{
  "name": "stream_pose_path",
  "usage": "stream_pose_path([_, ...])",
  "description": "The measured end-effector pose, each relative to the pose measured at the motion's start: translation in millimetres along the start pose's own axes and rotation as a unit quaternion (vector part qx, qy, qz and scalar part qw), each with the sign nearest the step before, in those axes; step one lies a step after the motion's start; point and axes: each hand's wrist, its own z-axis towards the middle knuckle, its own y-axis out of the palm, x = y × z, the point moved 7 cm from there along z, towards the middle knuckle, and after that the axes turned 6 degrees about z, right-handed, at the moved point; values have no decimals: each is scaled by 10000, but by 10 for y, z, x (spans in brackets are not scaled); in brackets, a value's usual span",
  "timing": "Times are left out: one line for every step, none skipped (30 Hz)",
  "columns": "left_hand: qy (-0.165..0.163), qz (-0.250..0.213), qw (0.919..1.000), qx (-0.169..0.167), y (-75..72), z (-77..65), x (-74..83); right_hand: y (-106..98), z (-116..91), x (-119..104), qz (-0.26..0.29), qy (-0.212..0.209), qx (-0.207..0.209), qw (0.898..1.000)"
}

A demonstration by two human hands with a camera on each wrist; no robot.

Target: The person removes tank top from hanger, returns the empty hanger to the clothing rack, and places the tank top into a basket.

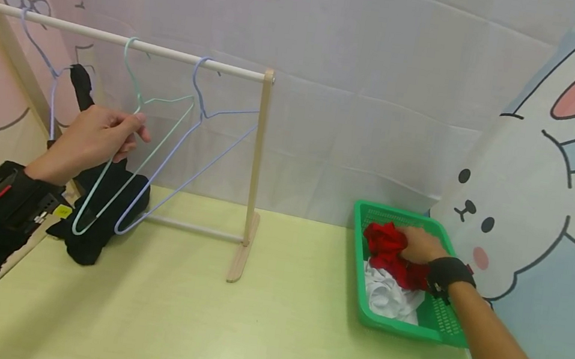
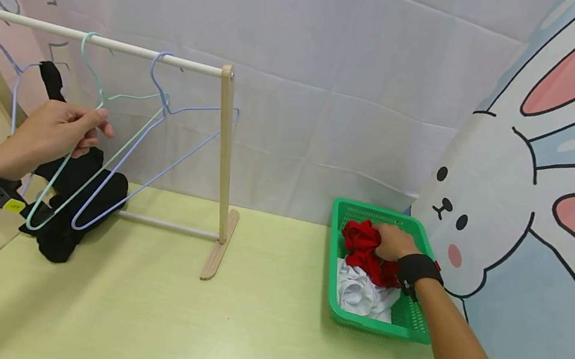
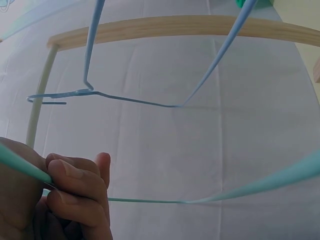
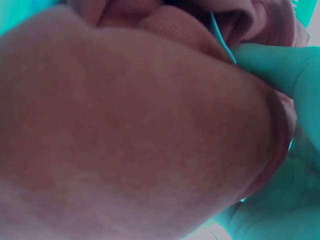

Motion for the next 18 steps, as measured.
stream_pose_path([7, -3, 10000, 2, 0, -1, 2, 15, -2, 4, 10, 26, -25, 10000])
stream_pose_path([16, -7, 10000, 1, 1, 0, 5, 31, -4, 7, 17, 52, -55, 10000])
stream_pose_path([29, -6, 10000, 5, 2, 0, 7, 47, -6, 9, 22, 75, -81, 9999])
stream_pose_path([41, -7, 10000, 12, 2, 0, 10, 61, -6, 11, 39, 70, -104, 9999])
stream_pose_path([49, -17, 10000, 17, 2, 1, 12, 79, -5, 13, 61, 60, -134, 9999])
stream_pose_path([57, -22, 10000, 24, 2, 2, 13, 98, -3, 14, 72, 51, -155, 9998])
stream_pose_path([63, -29, 10000, 37, 1, 3, 12, 116, 1, 16, 88, 40, -172, 9998])
stream_pose_path([65, -43, 10000, 42, 1, 4, 11, 134, 4, 16, 90, 22, -197, 9998])
stream_pose_path([68, -56, 9999, 50, 1, 5, 10, 151, 6, 16, 99, 6, -225, 9997])
stream_pose_path([69, -71, 9999, 54, 1, 7, 8, 169, 10, 19, 106, 0, -251, 9996])
stream_pose_path([69, -91, 9999, 55, 3, 10, 5, 187, 13, 24, 104, 15, -275, 9996])
stream_pose_path([73, -101, 9999, 56, 4, 12, 4, 205, 16, 32, 101, 41, -302, 9995])
stream_pose_path([70, -116, 9999, 57, 5, 15, 1, 220, 18, 38, 118, 59, -341, 9993])
stream_pose_path([69, -130, 9999, 48, 9, 19, -2, 236, 20, 45, 138, 76, -385, 9991])
stream_pose_path([61, -131, 9999, 53, 10, 22, -5, 251, 22, 51, 176, 103, -424, 9989])
stream_pose_path([63, -137, 9999, 53, 12, 23, -7, 267, 24, 54, 212, 109, -464, 9986])
stream_pose_path([57, -147, 9999, 50, 13, 24, -10, 281, 24, 52, 262, 110, -512, 9983])
stream_pose_path([54, -138, 9999, 57, 13, 25, -12, 299, 24, 50, 317, 103, -576, 9978])
